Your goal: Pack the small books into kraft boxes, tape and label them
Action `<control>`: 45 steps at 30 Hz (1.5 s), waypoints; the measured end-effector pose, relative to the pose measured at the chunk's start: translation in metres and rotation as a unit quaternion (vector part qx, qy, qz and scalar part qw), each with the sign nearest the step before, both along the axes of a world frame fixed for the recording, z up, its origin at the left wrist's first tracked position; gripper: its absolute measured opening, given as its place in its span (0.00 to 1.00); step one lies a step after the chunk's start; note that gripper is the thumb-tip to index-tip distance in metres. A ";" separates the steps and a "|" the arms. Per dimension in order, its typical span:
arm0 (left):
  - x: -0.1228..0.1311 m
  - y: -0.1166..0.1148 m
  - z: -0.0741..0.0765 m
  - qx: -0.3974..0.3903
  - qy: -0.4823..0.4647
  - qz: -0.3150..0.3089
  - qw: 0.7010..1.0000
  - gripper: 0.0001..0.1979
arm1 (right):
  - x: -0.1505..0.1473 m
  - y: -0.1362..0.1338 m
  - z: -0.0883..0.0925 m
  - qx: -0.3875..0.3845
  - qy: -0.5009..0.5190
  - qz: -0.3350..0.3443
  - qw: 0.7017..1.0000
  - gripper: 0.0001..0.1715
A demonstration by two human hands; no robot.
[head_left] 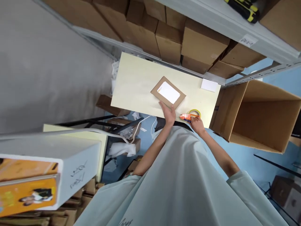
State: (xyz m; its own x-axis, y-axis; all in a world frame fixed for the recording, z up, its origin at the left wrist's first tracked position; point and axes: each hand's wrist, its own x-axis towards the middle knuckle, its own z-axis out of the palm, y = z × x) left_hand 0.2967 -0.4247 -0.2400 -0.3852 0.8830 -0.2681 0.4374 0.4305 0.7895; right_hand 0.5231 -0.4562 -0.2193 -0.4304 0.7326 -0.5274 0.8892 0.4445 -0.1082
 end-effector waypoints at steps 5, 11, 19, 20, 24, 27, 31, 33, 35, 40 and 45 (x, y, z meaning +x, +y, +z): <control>0.010 0.041 0.037 0.043 0.103 -0.096 0.989 0.41 | -0.007 -0.006 0.000 -0.012 0.013 -0.022 1.000 0.23; 0.013 0.071 0.029 0.052 0.109 -0.239 0.963 0.30 | -0.006 -0.007 -0.001 -0.008 0.022 -0.032 0.999 0.19; 0.001 0.064 0.021 0.049 0.099 -0.288 0.951 0.29 | 0.003 0.000 -0.001 -0.008 0.043 0.009 0.999 0.19; 0.000 0.064 0.022 0.047 0.097 -0.290 0.951 0.29 | 0.010 0.001 0.001 -0.011 0.043 0.009 0.999 0.19; 0.000 0.065 0.023 0.044 0.082 -0.300 0.949 0.29 | 0.067 0.003 0.019 -0.011 -0.007 -0.013 1.000 0.23; -0.001 0.064 0.024 0.047 0.069 -0.299 0.951 0.29 | 0.111 0.014 0.035 0.006 -0.059 -0.009 0.998 0.23; -0.005 0.063 0.026 0.046 0.067 -0.318 0.944 0.30 | 0.118 0.063 0.037 0.052 -0.056 0.025 0.997 0.23; -0.009 0.062 0.027 0.048 0.070 -0.339 0.937 0.30 | 0.103 0.097 0.027 0.063 -0.043 0.023 0.997 0.24; -0.015 0.059 0.030 0.052 0.070 -0.369 0.925 0.29 | 0.083 0.126 0.014 0.062 -0.021 0.020 0.998 0.25; -0.029 0.045 0.035 0.049 0.076 -0.384 0.919 0.29 | 0.039 0.158 -0.014 0.051 0.007 0.055 0.997 0.25; -0.022 0.024 0.013 -0.003 0.128 -0.033 0.991 0.48 | 0.011 0.154 -0.020 0.051 0.046 0.044 0.997 0.23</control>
State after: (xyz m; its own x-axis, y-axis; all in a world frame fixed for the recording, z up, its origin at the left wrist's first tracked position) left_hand 0.2748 -0.4009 -0.2271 -0.3835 0.9069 -0.1745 0.6505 0.3994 0.6460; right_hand 0.5340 -0.3025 -0.2389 -0.5391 0.7376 -0.4066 0.8343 0.5340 -0.1374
